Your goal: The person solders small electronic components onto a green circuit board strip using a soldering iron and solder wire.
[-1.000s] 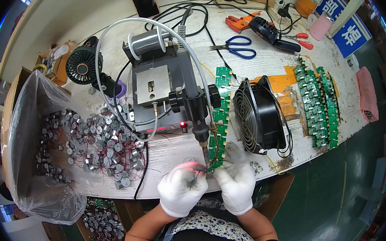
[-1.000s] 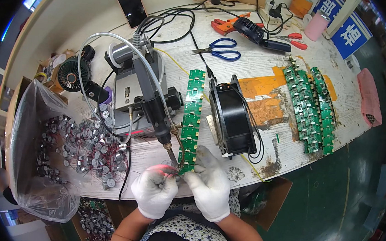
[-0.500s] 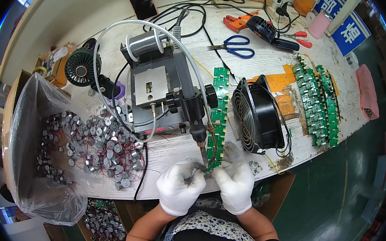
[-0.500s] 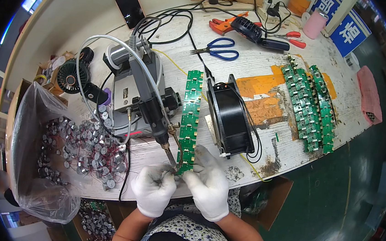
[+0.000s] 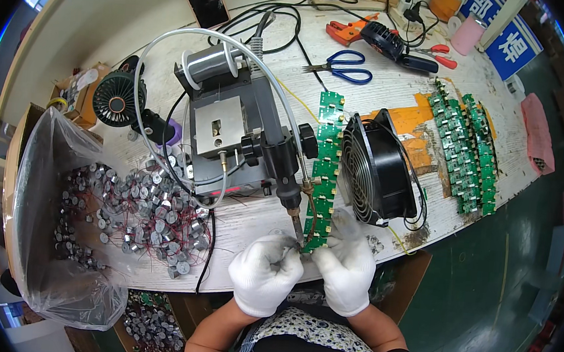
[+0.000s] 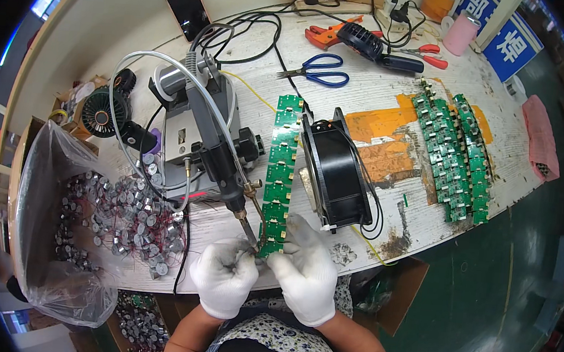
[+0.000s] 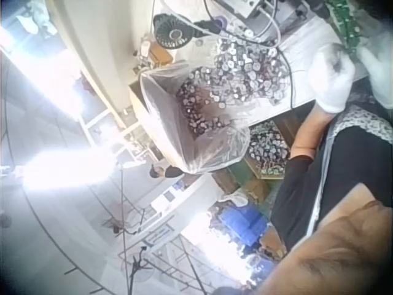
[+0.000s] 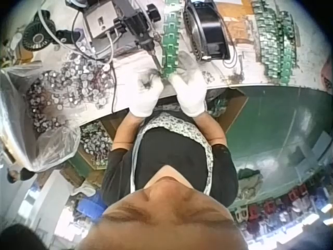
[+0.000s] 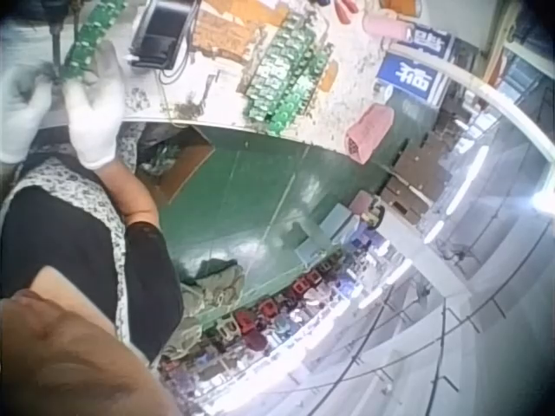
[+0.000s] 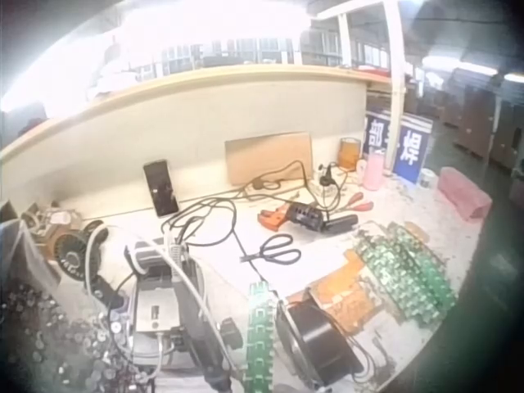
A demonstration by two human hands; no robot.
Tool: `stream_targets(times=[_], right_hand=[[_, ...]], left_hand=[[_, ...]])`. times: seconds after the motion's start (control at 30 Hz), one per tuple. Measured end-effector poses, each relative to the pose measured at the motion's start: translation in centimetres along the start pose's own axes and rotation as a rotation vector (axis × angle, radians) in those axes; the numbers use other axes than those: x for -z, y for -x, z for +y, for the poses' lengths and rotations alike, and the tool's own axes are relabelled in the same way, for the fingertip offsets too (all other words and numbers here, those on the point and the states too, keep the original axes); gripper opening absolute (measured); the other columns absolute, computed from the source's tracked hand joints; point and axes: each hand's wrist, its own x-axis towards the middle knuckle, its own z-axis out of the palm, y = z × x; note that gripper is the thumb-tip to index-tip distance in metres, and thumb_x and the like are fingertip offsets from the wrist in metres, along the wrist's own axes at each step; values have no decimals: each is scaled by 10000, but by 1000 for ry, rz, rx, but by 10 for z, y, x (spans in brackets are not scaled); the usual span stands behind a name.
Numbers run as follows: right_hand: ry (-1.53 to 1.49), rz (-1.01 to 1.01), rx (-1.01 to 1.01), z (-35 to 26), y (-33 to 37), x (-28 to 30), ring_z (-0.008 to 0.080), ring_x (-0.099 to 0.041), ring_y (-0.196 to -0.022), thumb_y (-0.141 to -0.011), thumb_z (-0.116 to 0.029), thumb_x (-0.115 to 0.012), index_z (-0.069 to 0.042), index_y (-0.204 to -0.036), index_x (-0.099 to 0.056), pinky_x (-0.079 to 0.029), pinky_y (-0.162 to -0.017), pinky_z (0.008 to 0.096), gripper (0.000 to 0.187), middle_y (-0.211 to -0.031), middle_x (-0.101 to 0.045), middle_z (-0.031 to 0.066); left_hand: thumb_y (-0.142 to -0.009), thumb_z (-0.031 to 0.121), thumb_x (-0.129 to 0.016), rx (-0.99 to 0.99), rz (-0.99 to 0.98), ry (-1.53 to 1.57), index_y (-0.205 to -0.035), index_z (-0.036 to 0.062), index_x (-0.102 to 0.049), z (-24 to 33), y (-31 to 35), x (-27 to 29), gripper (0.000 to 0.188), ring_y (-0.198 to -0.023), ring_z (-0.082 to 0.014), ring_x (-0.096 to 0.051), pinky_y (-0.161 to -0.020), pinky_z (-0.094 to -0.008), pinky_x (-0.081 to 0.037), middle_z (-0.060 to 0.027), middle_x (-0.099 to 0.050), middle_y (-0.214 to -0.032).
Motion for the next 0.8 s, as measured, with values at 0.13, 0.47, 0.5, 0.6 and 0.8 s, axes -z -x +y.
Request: stream_targets(times=[0.13, 0.47, 0.5, 0.6, 0.8], right_hand=[[-31, -5, 15, 5, 0, 1, 239, -586, -1050, -823, 152, -496, 60, -1394, -292, -499, -864, 336, 613, -1299, -486, 182], [-62, -4, -43, 2, -1, -1, 227, -593, -1021, -831, 143, -485, 53, -1398, -277, -504, -844, 325, 611, -1269, -503, 181], [-68, -4, -55, 2, -2, -1, 226, -593, -1023, -832, 140, -485, 54, -1398, -277, -503, -846, 324, 610, -1266, -505, 181], [-65, 4, -55, 2, -1, -2, 225, -591, -1031, -832, 136, -484, 54, -1399, -276, -500, -851, 321, 610, -1264, -508, 180], [-27, -13, -1, 0, 0, -1, 228, -584, -1053, -830, 137, -487, 53, -1402, -278, -493, -872, 328, 614, -1278, -501, 173]], left_hand=[[-778, -62, -651, 4, 7, -20, -882, -39, -593, -4, 2, -1, 121, -604, -104, -638, -557, -239, -520, -92, -663, -724], [-708, -12, -725, 92, 21, 3, -741, 47, -514, -5, 6, -4, 221, -576, -248, -641, -529, -312, -517, -122, -666, -797], [-709, -14, -724, 84, 18, -5, -743, 46, -514, -4, 4, -4, 220, -575, -248, -640, -529, -310, -516, -123, -666, -798], [-710, -16, -723, 83, 18, 1, -743, 43, -515, -2, 3, -3, 220, -573, -249, -637, -529, -309, -513, -125, -664, -800], [-739, -42, -687, 36, 14, -7, -820, 1, -557, -1, 1, -1, 159, -571, -159, -609, -532, -268, -500, -100, -655, -753]])
